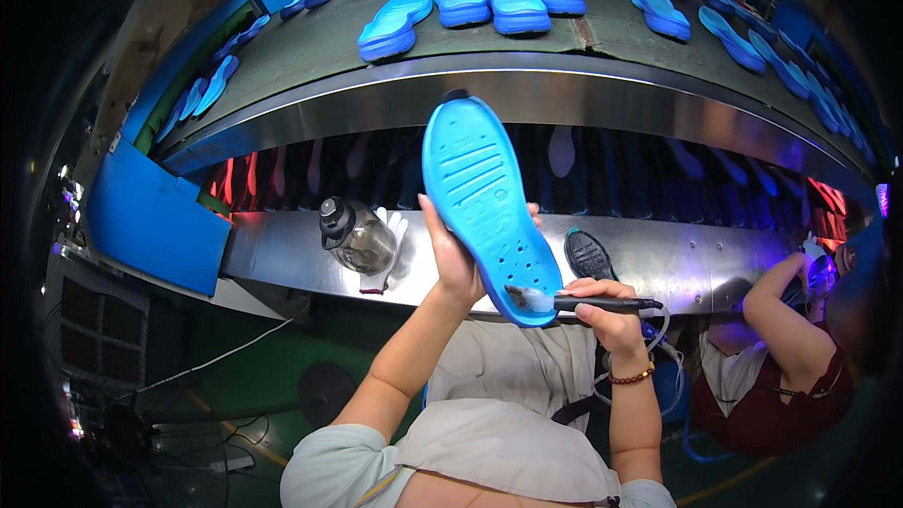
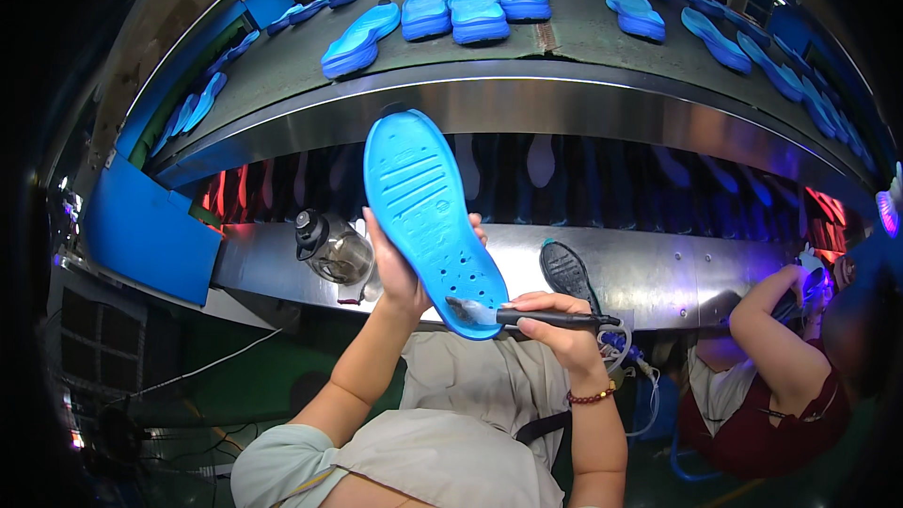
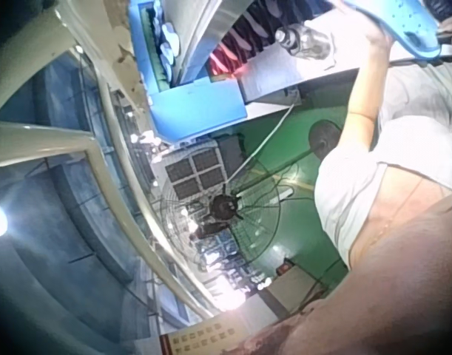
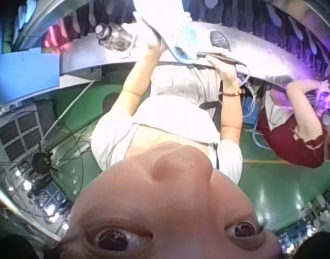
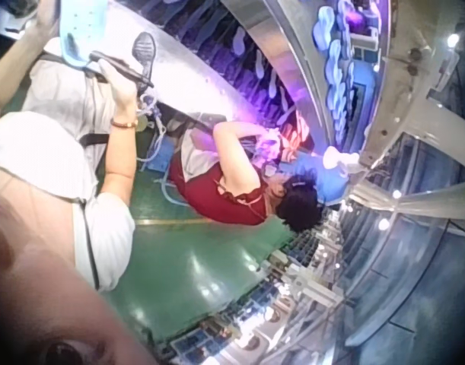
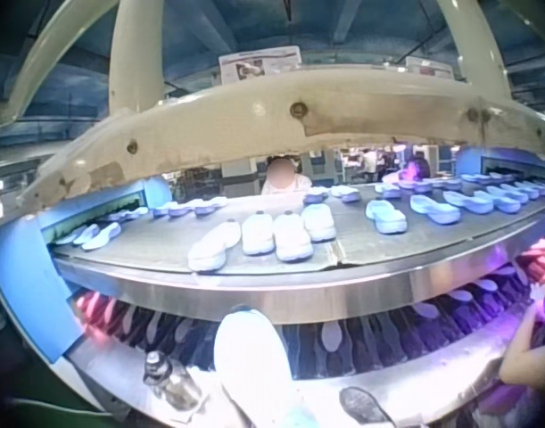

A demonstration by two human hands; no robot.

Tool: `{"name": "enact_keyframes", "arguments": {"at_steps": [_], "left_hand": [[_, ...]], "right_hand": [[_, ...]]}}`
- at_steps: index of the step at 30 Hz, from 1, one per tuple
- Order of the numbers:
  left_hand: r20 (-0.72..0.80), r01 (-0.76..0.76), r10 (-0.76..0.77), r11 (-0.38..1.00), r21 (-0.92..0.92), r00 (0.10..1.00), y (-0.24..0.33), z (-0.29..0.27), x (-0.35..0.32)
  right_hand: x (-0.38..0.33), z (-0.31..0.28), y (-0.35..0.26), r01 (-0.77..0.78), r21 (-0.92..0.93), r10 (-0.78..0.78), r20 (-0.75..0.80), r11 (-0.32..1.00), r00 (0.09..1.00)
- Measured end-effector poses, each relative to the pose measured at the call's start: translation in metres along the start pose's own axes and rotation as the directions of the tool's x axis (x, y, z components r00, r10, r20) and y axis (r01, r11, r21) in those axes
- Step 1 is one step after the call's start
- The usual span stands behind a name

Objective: The person picks shoe soles from a conveyor belt and applies adhesive across the soles using a dispensing brush tool.

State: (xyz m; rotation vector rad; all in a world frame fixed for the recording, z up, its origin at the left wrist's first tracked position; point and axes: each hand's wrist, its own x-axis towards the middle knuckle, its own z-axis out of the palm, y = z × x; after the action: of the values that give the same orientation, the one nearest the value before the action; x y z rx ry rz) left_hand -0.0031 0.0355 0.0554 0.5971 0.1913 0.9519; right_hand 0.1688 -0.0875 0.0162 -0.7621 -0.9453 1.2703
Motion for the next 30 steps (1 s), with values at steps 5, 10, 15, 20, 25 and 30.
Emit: {"name": "enact_keyframes", "arguments": {"at_steps": [5,10,15,20,25,30], "left_hand": [[-0.014,-0.052,0.051,0.992,-0.115,0.999,-0.037,0.001,-0.027],[0.236,0.198,-0.184,0.979,-0.037,0.954,-0.022,-0.032,-0.019],[0.162,0.374,-0.386,0.922,0.103,0.908,-0.004,-0.013,-0.007],[0.207,0.575,-0.581,0.813,0.097,0.787,0.005,-0.019,-0.007],[0.033,0.684,-0.767,0.59,0.429,0.64,0.009,-0.006,-0.001],[-0.137,0.809,-0.821,0.493,0.319,0.554,0.017,-0.012,-0.005]], "right_hand": [[0.002,0.037,-0.001,-0.008,0.388,0.094,-0.202,0.922,0.975],[0.002,0.015,-0.035,0.076,-0.327,-0.004,0.215,0.942,0.977],[0.009,0.019,-0.038,0.099,-0.455,-0.031,0.153,0.885,0.988],[0.009,0.014,-0.055,0.309,-0.503,0.02,0.547,0.807,0.837],[0.013,0.011,-0.055,0.283,-0.587,0.06,0.495,0.759,0.867],[0.018,0.007,-0.073,0.323,-0.583,0.034,0.517,0.746,0.855]]}}
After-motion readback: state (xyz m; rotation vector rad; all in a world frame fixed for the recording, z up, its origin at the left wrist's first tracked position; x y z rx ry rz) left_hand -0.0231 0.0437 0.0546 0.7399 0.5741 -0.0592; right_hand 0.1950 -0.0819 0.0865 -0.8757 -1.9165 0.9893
